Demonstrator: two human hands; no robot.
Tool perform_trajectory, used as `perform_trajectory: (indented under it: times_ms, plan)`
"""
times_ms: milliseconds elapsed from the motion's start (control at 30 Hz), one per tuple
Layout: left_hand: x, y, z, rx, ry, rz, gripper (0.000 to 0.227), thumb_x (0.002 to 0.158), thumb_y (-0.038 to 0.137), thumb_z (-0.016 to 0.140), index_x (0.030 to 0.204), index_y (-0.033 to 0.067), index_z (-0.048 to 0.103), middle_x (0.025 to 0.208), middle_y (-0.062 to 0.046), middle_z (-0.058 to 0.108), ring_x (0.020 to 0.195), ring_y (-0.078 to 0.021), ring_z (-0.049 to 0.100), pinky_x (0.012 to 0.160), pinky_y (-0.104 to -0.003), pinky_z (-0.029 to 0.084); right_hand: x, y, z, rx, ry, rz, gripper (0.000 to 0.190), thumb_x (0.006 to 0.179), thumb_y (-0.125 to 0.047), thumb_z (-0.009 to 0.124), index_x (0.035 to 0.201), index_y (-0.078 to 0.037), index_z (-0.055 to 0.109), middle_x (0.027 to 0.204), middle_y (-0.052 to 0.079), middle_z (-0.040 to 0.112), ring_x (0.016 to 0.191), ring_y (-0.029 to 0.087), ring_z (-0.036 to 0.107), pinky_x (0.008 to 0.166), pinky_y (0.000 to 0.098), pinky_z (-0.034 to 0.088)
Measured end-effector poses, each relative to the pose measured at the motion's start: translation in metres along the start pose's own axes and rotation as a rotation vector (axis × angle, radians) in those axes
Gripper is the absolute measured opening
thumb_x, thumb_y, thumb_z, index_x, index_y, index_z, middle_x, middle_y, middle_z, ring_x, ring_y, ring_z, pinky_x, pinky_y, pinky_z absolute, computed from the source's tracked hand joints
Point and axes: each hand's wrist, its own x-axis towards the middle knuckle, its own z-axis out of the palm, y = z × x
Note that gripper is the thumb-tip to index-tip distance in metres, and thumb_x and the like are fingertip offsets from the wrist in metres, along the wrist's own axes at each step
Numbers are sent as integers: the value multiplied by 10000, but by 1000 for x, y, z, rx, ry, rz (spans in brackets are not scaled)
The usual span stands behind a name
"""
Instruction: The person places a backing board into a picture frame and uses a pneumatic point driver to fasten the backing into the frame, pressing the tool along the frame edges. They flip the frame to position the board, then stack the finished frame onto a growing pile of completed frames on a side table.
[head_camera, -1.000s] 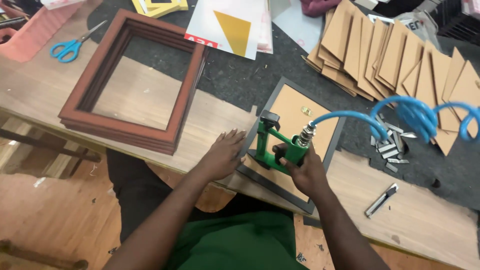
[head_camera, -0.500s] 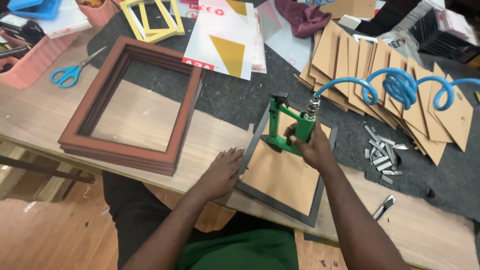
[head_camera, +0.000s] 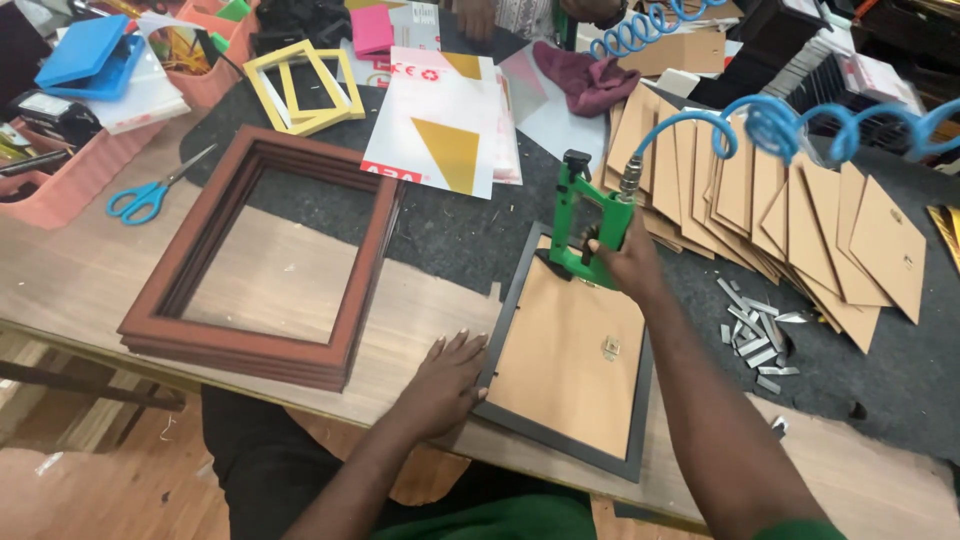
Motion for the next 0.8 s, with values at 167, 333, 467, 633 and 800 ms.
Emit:
perform_trajectory:
  times_ms: [167, 333, 467, 633, 800]
  plan:
    - [-2, 26, 12, 11, -11, 37, 721, 899, 294, 694, 1501, 23, 404, 1603, -172, 333, 1488, -385, 262, 1191, -561, 168, -21, -8, -1, -83, 15, -15, 730, 898, -7, 750, 1496, -81, 337, 1143, 79, 690, 1089, 199, 676, 946, 392, 551]
    - [2, 64, 90, -20, -159, 256, 444, 898, 336, 687, 1248, 63, 660, 1444, -197, 567, 1457, -379, 447, 1186, -528, 355, -56, -16, -1, 137, -132, -4, 672, 891, -37, 720, 1449, -61, 347, 1136, 84, 660, 1122, 209, 711, 987, 393, 577]
    - [7, 76, 146, -99, -73, 569, 572, 969, 409, 675, 1359, -1, 586, 1523, -269, 483, 1430, -441, 436, 1148, -586, 338, -95, -62, 5, 17, -332, 29, 630, 889, -36, 736, 1401, -49, 369, 1163, 111, 710, 1148, 235, 701, 1026, 422, 546]
    - [-4, 85, 131, -168, -190, 777, 513, 976, 440, 628, 1310, 52, 667, 1452, -189, 598, 1330, -387, 552, 1072, -528, 437, -137, -83, 10, 114, -447, 249, 617, 843, -26, 735, 1353, -63, 390, 1128, 130, 718, 1114, 249, 721, 965, 450, 589]
    - [-23, 56, 63, -280, 74, 18, 289, 887, 350, 698, 940, 77, 777, 972, -93, 719, 970, -301, 684, 847, -442, 548, -150, -68, 10, 272, -286, 211, 552, 836, 10, 715, 1304, -45, 426, 1152, 146, 712, 1127, 280, 721, 1002, 459, 589]
